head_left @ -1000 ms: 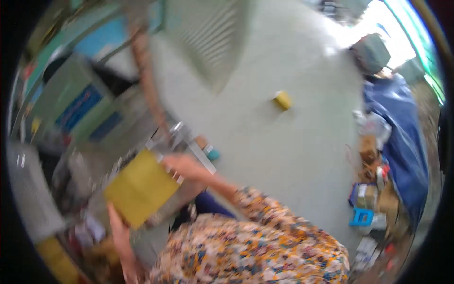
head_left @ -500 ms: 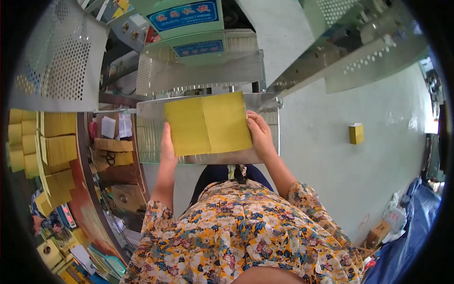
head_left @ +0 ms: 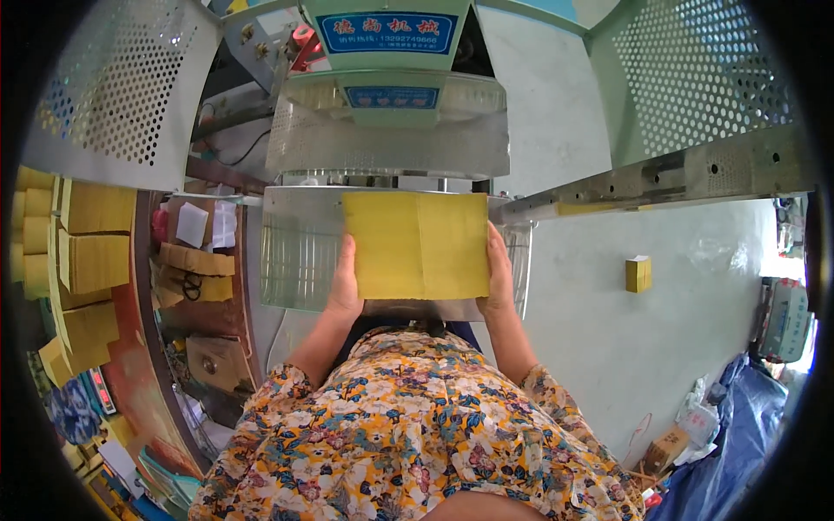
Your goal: Placing separator sheets on paper stacks and using a machine to band them.
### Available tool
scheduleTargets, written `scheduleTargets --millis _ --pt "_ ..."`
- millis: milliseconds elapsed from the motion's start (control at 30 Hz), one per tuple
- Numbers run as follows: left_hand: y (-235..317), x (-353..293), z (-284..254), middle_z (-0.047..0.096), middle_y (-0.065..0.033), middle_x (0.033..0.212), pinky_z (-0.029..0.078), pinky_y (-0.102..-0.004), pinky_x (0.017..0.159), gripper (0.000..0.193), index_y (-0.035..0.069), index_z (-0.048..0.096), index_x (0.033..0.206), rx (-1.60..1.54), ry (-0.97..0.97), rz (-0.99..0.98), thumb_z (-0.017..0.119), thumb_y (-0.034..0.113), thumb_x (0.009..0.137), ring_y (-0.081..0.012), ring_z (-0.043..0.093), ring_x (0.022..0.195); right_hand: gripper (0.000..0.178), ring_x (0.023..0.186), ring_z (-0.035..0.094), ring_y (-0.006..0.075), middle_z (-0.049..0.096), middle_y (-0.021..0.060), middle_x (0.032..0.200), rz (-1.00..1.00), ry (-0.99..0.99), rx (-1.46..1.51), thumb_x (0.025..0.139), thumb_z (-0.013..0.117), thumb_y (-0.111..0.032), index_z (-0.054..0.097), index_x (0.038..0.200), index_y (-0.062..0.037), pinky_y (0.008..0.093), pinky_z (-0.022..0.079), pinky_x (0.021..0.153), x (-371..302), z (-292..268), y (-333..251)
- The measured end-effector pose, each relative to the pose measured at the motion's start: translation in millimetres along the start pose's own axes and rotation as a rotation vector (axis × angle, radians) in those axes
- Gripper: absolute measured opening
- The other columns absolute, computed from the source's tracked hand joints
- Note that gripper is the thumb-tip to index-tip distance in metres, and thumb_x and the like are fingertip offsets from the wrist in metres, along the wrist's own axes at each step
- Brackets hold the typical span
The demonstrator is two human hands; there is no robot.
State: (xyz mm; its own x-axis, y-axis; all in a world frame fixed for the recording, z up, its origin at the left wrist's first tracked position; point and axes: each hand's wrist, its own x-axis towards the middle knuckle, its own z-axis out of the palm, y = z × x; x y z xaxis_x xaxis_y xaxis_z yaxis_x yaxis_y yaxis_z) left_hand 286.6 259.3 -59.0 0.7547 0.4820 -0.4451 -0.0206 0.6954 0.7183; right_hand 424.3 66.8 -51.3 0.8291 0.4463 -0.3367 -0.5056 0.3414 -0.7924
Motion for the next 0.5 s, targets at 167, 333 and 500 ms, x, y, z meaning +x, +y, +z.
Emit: scheduleTargets --millis 167,333,500 --pt "24 47 18 0.05 -0.0044 0.136 0.036 -0.0327 0.104 0.058 0.006 0.041 0.141 0.05 -0.108 0.076 0.037 0.048 0.102 -0.0175 0.046 0.125 0.054 0.124 0.05 0.022 0.05 0.0117 0.138 -0.106 -0.067 0.003 0.099 0.045 -0.027 0.035 0.143 0.0022 0.0329 0.04 0.103 36 16 -27" --pt "45 105 32 0.049 -0.0045 0.138 0.035 -0.0328 0.106 0.06 0.006 0.04 0.142 0.165 -0.173 0.118 0.043 0.048 0.1 -0.0171 0.045 0.127 0.056 0.124 0.049 0.0224 0.05 0.0108 0.136 -0.114 -0.048 -0.108 0.097 0.045 -0.03 0.035 0.144 -0.0009 0.0334 0.038 0.104 82 20 -36" --pt "74 126 28 0.044 -0.0115 0.14 0.034 -0.0326 0.106 0.062 0.003 0.036 0.144 0.326 -0.305 0.008 0.05 0.04 0.096 -0.0201 0.043 0.127 0.058 0.125 0.047 0.022 0.048 0.0091 0.137 -0.027 0.019 -0.087 0.095 0.046 -0.03 0.034 0.145 -0.0033 0.034 0.039 0.102 97 17 -24"
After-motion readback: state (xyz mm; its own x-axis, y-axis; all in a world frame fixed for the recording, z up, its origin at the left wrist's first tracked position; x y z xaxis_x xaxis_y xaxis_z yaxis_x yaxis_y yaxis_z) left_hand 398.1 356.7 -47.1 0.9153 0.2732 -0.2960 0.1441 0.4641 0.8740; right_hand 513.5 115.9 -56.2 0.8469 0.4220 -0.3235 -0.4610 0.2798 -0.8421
